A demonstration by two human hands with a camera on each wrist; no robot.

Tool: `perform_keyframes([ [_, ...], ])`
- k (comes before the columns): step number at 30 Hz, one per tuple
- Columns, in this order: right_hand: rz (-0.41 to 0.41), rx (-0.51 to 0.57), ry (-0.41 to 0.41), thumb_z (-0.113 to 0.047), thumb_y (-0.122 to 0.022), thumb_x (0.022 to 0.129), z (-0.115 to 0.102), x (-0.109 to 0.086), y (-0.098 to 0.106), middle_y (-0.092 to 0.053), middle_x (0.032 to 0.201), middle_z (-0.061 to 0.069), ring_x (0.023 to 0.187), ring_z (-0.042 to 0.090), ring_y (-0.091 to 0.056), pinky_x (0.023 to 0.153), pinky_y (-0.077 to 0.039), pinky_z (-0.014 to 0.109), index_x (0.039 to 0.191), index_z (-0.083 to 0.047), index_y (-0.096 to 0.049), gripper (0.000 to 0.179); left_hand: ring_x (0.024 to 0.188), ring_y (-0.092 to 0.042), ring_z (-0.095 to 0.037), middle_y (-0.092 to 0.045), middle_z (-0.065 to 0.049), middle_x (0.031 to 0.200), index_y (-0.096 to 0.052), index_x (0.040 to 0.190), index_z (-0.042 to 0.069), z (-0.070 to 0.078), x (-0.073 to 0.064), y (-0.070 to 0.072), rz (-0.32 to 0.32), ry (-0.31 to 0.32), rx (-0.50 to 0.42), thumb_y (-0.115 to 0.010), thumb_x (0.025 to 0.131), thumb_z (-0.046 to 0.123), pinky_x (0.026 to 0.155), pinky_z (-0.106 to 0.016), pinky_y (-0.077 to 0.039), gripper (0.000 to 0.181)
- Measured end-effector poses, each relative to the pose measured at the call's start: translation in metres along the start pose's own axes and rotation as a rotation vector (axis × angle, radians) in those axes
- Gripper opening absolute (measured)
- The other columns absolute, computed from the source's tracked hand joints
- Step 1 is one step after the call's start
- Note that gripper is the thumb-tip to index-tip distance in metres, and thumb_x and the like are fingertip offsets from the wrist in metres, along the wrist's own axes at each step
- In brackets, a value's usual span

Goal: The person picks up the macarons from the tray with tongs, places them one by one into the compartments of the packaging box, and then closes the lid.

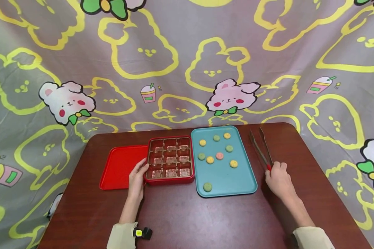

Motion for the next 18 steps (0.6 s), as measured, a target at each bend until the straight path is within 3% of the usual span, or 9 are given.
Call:
perform_keyframes([
  [4, 0.061, 0.023, 0.058, -0.005, -0.054, 0.104, -0.012, -0.006, 0.011, -0.05, 0.072, 0.023, 0.055, 0.033, -0.054, 0.05, -0.046, 0.052, 0.108, 0.018, -0.043, 0.026, 0.101, -0.063, -0.011, -0.059, -0.019, 0.142, -0.058, 0.145, 0.002, 0.001, 0.0, 0.002, 0.0, 0.005, 0.002, -0.064, 0.103, 0.018, 0.078, -0.024, -0.051, 0.045],
  [7, 0.057, 0.028, 0.092, -0.006, -0.053, 0.106, -0.021, -0.012, 0.013, -0.048, 0.059, 0.007, 0.047, 0.022, -0.05, 0.046, -0.041, 0.041, 0.109, 0.01, -0.043, 0.02, 0.099, -0.063, -0.01, -0.06, -0.018, 0.141, -0.059, 0.145, 0.004, 0.001, -0.001, 0.004, 0.009, 0.019, 0.003, -0.064, 0.103, 0.018, 0.078, -0.025, -0.051, 0.044],
  [13, 0.075, -0.046, 0.196, -0.003, -0.06, 0.103, -0.038, -0.02, 0.013, -0.039, 0.06, 0.004, 0.05, 0.021, -0.04, 0.046, -0.035, 0.038, 0.107, 0.007, -0.046, 0.018, 0.1, -0.063, -0.009, -0.06, -0.018, 0.142, -0.058, 0.145, 0.003, -0.001, -0.002, 0.005, 0.0, 0.022, 0.003, -0.065, 0.103, 0.017, 0.079, -0.024, -0.05, 0.045],
  [18, 0.07, -0.075, 0.26, -0.003, -0.066, 0.099, -0.048, -0.023, 0.008, -0.036, 0.058, 0.002, 0.05, 0.019, -0.037, 0.046, -0.034, 0.036, 0.102, 0.004, -0.048, 0.019, 0.094, -0.064, -0.009, -0.062, -0.017, 0.138, -0.059, 0.145, 0.004, -0.003, -0.002, 0.004, -0.005, 0.028, 0.017, -0.065, 0.103, 0.019, 0.069, -0.021, -0.048, 0.045],
])
Point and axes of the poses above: each hand's wrist, its own x-axis towards the middle knuckle, its own y-axis out of the back of the hand, z = x × y, the point moved 8 cm from there along x, towards the middle knuckle
